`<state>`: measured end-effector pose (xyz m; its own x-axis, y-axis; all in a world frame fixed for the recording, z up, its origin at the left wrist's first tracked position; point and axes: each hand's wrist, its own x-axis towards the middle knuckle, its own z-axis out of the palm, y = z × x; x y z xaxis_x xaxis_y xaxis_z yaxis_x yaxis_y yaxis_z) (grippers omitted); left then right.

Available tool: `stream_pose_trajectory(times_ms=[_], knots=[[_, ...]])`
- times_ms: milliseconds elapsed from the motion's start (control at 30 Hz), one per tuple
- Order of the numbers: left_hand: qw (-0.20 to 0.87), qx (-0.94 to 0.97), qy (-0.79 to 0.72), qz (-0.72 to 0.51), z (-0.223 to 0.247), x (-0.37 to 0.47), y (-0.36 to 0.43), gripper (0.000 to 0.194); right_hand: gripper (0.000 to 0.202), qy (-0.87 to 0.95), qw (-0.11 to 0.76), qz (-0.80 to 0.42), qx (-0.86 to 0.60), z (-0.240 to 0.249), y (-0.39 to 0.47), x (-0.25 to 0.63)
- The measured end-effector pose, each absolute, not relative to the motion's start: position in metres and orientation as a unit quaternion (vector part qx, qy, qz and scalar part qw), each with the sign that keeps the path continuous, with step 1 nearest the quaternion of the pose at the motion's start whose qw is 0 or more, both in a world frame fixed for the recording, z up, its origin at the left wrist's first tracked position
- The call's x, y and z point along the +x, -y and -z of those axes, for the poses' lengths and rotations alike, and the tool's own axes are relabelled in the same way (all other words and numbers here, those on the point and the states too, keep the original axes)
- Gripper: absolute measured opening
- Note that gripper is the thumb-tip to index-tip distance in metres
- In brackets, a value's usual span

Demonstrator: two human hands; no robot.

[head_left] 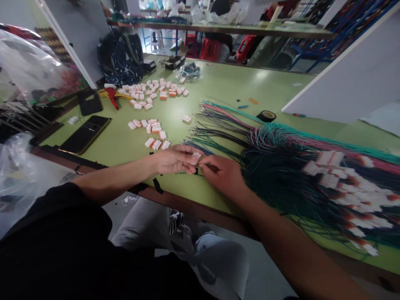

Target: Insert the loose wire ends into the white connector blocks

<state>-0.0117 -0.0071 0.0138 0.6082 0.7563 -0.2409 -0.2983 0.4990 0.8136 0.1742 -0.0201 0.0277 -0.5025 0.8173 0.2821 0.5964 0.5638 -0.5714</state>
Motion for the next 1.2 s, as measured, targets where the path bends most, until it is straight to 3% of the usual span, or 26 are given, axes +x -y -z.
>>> stream_pose_trajectory(times_ms=[67,133,300,400,567,700,800,1033,1200], knots=[[0.804,0.407,-0.301,-0.311,-0.019,-0.016,0.005,0.028,0.023,0.82,0.29,-0.261,-0.419,-0.036,0.009,0.182],[0.797,0.44,-0.308,-0.275,-0.023,-0.023,0.003,0.027,0.023,0.803,0.291,-0.237,-0.463,-0.042,-0.003,0.191],[0.783,0.504,-0.317,-0.179,-0.028,-0.039,-0.001,0.025,0.014,0.816,0.088,-0.097,-0.562,-0.04,-0.018,0.202],[0.779,0.524,-0.309,-0.151,-0.026,-0.042,-0.003,0.027,0.017,0.83,0.02,-0.048,-0.556,-0.033,-0.015,0.198],[0.776,0.534,-0.31,-0.131,-0.025,-0.041,-0.002,0.029,0.018,0.838,0.008,-0.057,-0.543,-0.03,-0.016,0.197],[0.778,0.542,-0.291,-0.128,-0.025,-0.041,-0.002,0.026,0.018,0.847,0.06,-0.111,-0.516,-0.037,-0.026,0.211],[0.778,0.549,-0.278,-0.131,-0.025,-0.042,-0.001,0.022,0.019,0.841,0.081,-0.083,-0.528,-0.044,-0.031,0.225],[0.761,0.56,-0.306,-0.118,-0.027,-0.041,0.002,0.026,0.018,0.835,-0.07,-0.056,-0.543,-0.052,-0.023,0.225],[0.757,0.566,-0.309,-0.11,-0.028,-0.041,0.002,0.027,0.023,0.829,-0.098,-0.035,-0.549,-0.051,-0.02,0.219]])
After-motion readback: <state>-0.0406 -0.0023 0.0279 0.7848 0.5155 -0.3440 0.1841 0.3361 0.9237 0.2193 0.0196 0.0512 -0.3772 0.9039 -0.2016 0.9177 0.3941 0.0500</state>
